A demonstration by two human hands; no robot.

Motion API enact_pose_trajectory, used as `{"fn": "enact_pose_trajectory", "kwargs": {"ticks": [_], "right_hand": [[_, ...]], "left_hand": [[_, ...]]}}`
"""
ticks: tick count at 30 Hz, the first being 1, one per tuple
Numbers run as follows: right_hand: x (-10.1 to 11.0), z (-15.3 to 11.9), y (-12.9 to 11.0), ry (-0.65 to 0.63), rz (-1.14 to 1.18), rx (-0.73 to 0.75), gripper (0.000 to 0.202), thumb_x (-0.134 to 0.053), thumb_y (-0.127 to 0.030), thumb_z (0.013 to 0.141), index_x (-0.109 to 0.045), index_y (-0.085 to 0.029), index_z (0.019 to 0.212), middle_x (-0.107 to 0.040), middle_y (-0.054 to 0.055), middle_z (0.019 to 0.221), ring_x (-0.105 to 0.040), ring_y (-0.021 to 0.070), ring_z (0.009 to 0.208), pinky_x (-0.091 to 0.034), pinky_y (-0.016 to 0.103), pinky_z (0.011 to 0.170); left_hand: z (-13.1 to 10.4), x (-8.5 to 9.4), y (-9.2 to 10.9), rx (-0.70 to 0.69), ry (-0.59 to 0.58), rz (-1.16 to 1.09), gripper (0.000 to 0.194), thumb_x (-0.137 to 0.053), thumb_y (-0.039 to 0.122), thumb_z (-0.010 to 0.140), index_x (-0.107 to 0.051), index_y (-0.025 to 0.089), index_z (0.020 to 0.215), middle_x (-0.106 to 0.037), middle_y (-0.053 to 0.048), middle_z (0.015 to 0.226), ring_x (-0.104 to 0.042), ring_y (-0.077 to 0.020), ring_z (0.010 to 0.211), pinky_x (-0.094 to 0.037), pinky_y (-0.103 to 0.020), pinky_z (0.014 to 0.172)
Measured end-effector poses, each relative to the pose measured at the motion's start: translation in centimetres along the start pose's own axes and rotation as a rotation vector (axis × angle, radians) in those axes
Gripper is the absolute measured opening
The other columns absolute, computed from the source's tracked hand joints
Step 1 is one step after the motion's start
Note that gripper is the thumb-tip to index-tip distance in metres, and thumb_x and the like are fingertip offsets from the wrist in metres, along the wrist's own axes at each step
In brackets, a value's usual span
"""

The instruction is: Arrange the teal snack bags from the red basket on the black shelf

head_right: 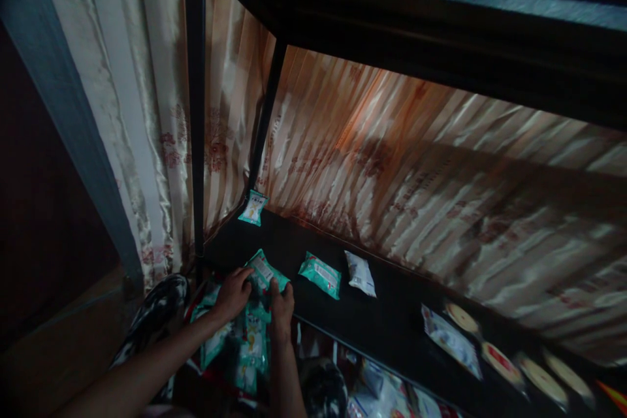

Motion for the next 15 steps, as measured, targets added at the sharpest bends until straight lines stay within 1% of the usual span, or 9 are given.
{"fn": "enact_pose_trajectory", "kwargs": {"ticks": [3,4,6,7,9,12,13,15], "right_hand": [[0.7,0.1,-0.7,-0.040,0.008,-0.040,0.053,-0.057,-0.057,0.066,-0.064,-0.013,0.096,-0.070,0.009,0.095,-0.061,0.0236,0.093,-0.047,0.026,0.073],[0.9,0.2,-1.0,-0.058,0.011,-0.049,0.055,-0.057,-0.058,0.065,-0.064,-0.013,0.097,-0.069,0.008,0.098,-0.061,0.0238,0.095,-0.047,0.026,0.075],[1.1,0.5,-1.2,-0.089,0.014,-0.070,0.058,-0.058,-0.060,0.064,-0.065,-0.013,0.097,-0.070,0.008,0.097,-0.061,0.0243,0.094,-0.047,0.026,0.075],[1.2,0.7,-1.3,-0.101,0.014,-0.078,0.059,-0.058,-0.061,0.063,-0.065,-0.013,0.096,-0.070,0.008,0.095,-0.062,0.0243,0.093,-0.048,0.027,0.075],[1.3,1.0,-1.4,-0.110,0.011,-0.094,0.059,-0.059,-0.062,0.061,-0.066,-0.014,0.094,-0.071,0.008,0.092,-0.062,0.0246,0.092,-0.048,0.027,0.073],[1.4,1.4,-1.7,-0.115,0.010,-0.089,0.058,-0.059,-0.062,0.060,-0.067,-0.014,0.092,-0.071,0.007,0.090,-0.063,0.0243,0.090,-0.048,0.028,0.071],[1.3,1.5,-1.8,-0.119,0.011,-0.078,0.058,-0.059,-0.062,0.060,-0.068,-0.014,0.091,-0.072,0.006,0.088,-0.063,0.0238,0.088,-0.048,0.028,0.071],[1.3,1.6,-2.0,-0.121,0.013,-0.047,0.056,-0.059,-0.061,0.061,-0.068,-0.014,0.091,-0.072,0.006,0.086,-0.064,0.0227,0.086,-0.048,0.027,0.070]], "left_hand": [[-0.7,0.5,0.9,-0.098,0.035,0.104,0.036,-0.042,0.012,0.077,-0.062,0.018,0.107,-0.063,-0.009,0.103,-0.054,-0.0228,0.102,-0.042,-0.040,0.094],[-0.9,0.7,1.1,-0.123,0.052,0.123,0.035,-0.043,0.012,0.077,-0.063,0.018,0.105,-0.062,-0.009,0.101,-0.053,-0.0234,0.100,-0.043,-0.041,0.092],[-1.4,0.9,1.4,-0.162,0.088,0.142,0.033,-0.044,0.013,0.077,-0.062,0.020,0.104,-0.061,-0.008,0.099,-0.053,-0.0234,0.097,-0.046,-0.041,0.089],[-1.6,1.0,1.5,-0.183,0.108,0.143,0.034,-0.045,0.012,0.077,-0.061,0.021,0.105,-0.059,-0.008,0.100,-0.052,-0.0232,0.099,-0.046,-0.042,0.089],[-2.0,1.1,1.7,-0.231,0.147,0.140,0.037,-0.046,0.011,0.076,-0.059,0.022,0.109,-0.056,-0.007,0.108,-0.048,-0.0238,0.108,-0.044,-0.043,0.094],[-2.4,1.0,1.8,-0.290,0.178,0.130,0.037,-0.048,0.009,0.074,-0.056,0.022,0.109,-0.049,-0.007,0.124,-0.036,-0.0262,0.125,-0.038,-0.046,0.103],[-2.4,1.0,1.7,-0.297,0.179,0.126,0.037,-0.048,0.009,0.074,-0.056,0.022,0.107,-0.047,-0.007,0.127,-0.034,-0.0266,0.127,-0.037,-0.047,0.104],[-2.5,0.9,1.6,-0.300,0.174,0.113,0.035,-0.049,0.008,0.073,-0.056,0.021,0.105,-0.048,-0.007,0.127,-0.035,-0.0265,0.128,-0.037,-0.046,0.104]]}}
Point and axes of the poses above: each hand's wrist, its own z-axis towards the middle knuckle, its own x-axis out of the back of the hand, y = z × x, the point moved 6 cm from there along z, towards the middle knuckle
